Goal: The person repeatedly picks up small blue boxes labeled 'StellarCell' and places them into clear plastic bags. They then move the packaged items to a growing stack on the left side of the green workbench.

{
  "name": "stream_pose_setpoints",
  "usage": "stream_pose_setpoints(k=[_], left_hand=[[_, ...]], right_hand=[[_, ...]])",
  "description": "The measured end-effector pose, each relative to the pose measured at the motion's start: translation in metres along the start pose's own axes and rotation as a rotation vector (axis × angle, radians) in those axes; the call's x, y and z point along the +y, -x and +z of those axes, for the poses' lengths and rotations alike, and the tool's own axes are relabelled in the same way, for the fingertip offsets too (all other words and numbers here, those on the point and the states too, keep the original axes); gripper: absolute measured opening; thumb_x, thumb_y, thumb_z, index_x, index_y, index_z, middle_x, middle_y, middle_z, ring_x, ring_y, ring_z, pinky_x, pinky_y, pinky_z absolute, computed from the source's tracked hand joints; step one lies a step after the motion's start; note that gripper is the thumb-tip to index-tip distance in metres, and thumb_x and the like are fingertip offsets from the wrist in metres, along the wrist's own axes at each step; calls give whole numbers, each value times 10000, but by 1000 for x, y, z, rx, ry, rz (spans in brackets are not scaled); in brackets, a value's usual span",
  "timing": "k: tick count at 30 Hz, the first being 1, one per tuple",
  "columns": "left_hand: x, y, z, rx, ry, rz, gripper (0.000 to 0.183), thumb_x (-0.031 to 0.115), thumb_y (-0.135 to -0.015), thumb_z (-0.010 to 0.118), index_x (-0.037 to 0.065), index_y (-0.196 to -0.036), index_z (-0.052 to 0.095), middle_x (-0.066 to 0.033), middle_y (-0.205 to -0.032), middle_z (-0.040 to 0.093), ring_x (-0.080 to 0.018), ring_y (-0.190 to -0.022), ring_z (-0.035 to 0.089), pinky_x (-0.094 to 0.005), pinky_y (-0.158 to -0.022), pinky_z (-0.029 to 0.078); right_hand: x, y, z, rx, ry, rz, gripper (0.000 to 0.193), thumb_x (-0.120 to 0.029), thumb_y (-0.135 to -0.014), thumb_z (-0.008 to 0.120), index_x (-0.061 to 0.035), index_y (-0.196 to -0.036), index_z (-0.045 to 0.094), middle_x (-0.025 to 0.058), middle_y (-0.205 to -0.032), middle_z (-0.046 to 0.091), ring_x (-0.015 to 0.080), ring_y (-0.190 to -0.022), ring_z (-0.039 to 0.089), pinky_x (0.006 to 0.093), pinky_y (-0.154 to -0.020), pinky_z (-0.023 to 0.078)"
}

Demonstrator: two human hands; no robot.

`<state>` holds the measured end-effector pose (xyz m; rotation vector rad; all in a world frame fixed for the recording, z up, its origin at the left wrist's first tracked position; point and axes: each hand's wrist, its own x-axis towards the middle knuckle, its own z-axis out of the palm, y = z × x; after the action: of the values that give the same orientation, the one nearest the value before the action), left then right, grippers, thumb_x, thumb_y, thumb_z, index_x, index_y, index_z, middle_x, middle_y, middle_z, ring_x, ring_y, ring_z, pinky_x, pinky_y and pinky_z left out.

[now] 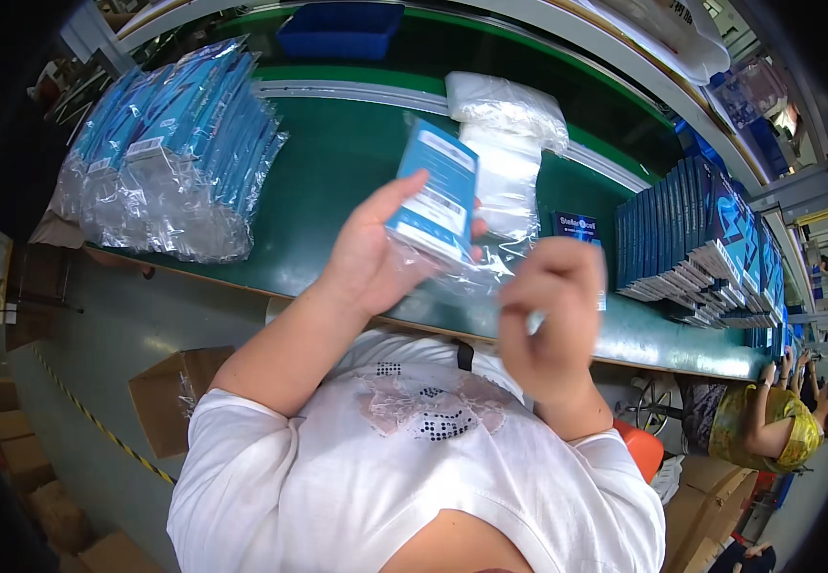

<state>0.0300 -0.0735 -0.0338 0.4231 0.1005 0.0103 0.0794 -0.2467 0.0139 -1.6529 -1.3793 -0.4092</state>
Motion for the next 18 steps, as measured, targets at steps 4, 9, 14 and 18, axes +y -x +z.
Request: stream_pose_setpoints(k=[4,9,14,18], left_hand=[[1,0,2,92,25,186,481,373,-942,456,-21,-1219,447,-176,-1075,563,-312,-988,586,-473,-814,493],[-5,0,11,107,21,250,511,416,-952,417,0,-1248,426,-161,-1111,558,-306,-1026,569,-454,-843,488],[-13,6,15,48,-34,285,533,438,-959,388,11,-1277,413,-136,-1134,562,-278,-1045,564,-427,-886,473],[-16,8,22,135,14,320,490,410,-971,370,19,-1261,431,-115,-1135,567,-252,-1020,571,-398,-872,484]], right_hand=[[6,17,-6,74,53,75,312,87,-611,583,-72,-872,646,152,-1020,514,294,-879,502,376,-764,416],[3,15,16,-160,138,23,298,-77,-690,662,-122,-983,690,219,-1307,444,392,-1173,410,463,-962,321],[12,17,31,-227,179,171,528,-136,-749,677,-153,-1264,566,238,-1437,266,423,-1276,319,477,-1027,271],[11,19,43,-213,127,156,508,-123,-750,671,-162,-1249,580,234,-1432,276,426,-1276,316,483,-1027,269]])
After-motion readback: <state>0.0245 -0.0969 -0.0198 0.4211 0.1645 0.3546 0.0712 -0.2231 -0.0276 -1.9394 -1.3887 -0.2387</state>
